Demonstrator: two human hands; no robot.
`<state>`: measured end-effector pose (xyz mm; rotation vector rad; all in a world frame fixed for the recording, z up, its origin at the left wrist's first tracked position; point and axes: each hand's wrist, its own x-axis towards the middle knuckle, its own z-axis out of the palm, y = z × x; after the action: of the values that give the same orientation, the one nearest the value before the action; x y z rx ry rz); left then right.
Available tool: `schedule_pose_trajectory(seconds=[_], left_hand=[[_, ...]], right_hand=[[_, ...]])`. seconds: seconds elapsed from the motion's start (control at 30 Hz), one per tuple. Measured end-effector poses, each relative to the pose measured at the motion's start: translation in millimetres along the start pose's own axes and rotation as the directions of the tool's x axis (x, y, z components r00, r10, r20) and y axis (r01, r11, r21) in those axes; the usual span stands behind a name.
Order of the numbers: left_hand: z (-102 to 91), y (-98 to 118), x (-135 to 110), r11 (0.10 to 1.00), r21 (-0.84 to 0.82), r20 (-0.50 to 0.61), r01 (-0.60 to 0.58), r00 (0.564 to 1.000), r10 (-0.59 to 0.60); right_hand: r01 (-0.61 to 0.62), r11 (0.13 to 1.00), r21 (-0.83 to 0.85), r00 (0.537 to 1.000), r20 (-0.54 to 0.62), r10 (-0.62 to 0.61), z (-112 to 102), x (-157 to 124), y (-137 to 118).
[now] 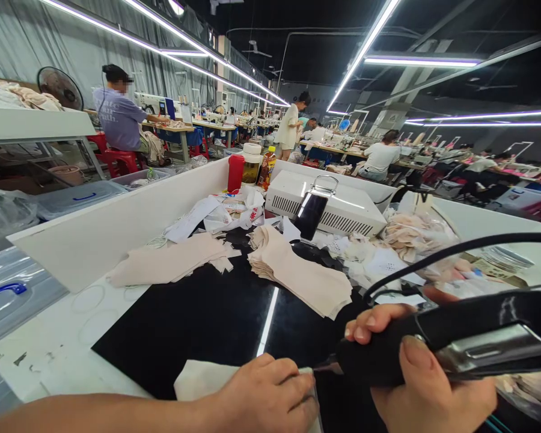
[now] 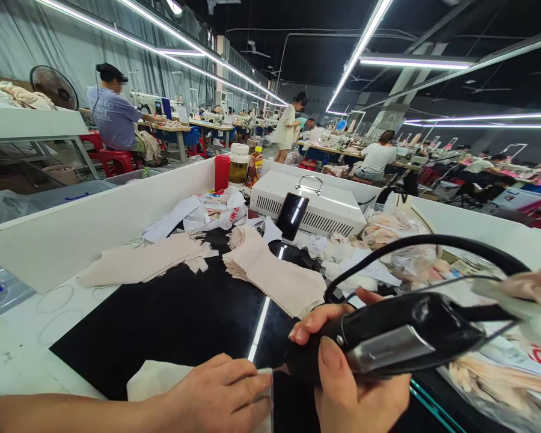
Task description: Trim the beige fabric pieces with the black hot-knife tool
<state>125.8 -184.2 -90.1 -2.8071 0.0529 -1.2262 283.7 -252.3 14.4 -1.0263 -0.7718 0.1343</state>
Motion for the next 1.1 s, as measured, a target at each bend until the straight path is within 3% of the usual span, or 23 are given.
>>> schedule_pose_trajectory(seconds=[0.13, 0.27, 0.4, 0.93, 1.1], left_hand=[[2.8, 1.5, -0.8, 1.0, 0.014, -0.004, 0.001, 1.0, -0.001], [5.3, 2.2, -2.8, 0.999, 0.036, 0.069, -0.027, 0.997, 0.025], [7.8, 2.5, -4.6, 0.999, 0.039, 0.021, -0.019, 1.0, 0.018], [7.7, 4.2, -6.7, 0.998, 0.056, 0.09, -0.03, 0.996, 0.025], [6.7, 4.1, -6.9, 0.998, 0.057, 0.047, -0.027, 0.999, 0.025]], right_hand=[[0.022, 1.0, 0.005, 1.0, 0.014, -0.022, -2.1, 0.1, 5.1], [0.036, 0.999, -0.023, 0.999, 0.015, -0.036, -2.8, 0.2, 4.3], [0.019, 1.0, -0.021, 1.0, 0.006, -0.019, -0.9, -3.0, 2.5], [-0.009, 1.0, -0.016, 1.0, -0.014, 0.009, 3.3, -6.7, 4.5], [-0.028, 1.0, 0.013, 1.0, -0.004, 0.028, 1.7, -6.7, 1.8]])
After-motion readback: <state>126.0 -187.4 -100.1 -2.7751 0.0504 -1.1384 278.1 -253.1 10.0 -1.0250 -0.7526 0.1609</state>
